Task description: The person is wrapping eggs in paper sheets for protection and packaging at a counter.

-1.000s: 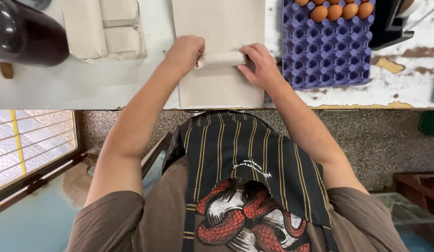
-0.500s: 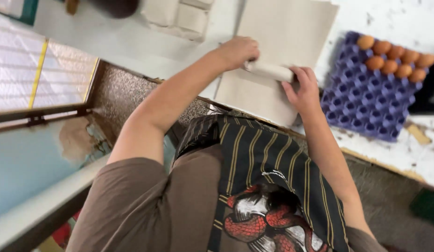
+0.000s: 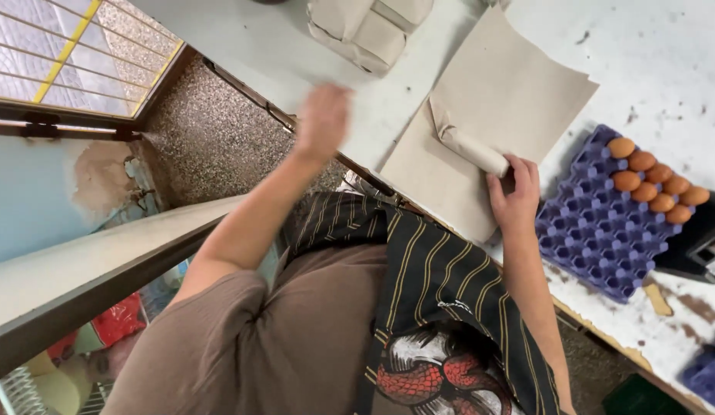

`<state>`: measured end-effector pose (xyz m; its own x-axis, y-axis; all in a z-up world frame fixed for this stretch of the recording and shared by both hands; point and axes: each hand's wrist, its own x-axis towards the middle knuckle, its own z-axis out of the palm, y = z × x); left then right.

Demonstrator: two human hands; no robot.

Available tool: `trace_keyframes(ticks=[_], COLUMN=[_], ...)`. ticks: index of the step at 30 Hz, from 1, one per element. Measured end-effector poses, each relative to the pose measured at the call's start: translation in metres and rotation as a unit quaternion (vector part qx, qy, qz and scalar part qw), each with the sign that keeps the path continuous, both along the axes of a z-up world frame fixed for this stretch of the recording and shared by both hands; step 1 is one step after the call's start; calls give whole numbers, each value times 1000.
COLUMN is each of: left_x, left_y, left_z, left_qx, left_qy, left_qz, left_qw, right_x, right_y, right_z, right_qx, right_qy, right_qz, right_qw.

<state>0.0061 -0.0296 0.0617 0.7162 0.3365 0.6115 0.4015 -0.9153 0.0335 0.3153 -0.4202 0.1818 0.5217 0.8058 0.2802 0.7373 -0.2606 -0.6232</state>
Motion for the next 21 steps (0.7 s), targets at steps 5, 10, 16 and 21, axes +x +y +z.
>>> trace_keyframes(ticks=[5, 10, 16, 21], left_x=[-70, -84, -74, -27], left_y=[77, 123, 127, 134], left_z=[93, 76, 104, 112], left_qx=[-508, -291, -243, -267], left_qy=[-147, 170, 300, 306], left_qz=[284, 250, 219, 199], left_qw=[800, 908, 896, 892], right_x=[-6, -5, -2, -1], right_y=[1, 1, -1, 0], right_z=[9, 9, 8, 6], right_qx=[-33, -50, -49, -53], right_qy=[-1, 1, -11, -12], right_qz=[6, 3, 3, 11], right_qw=[999, 999, 999, 998])
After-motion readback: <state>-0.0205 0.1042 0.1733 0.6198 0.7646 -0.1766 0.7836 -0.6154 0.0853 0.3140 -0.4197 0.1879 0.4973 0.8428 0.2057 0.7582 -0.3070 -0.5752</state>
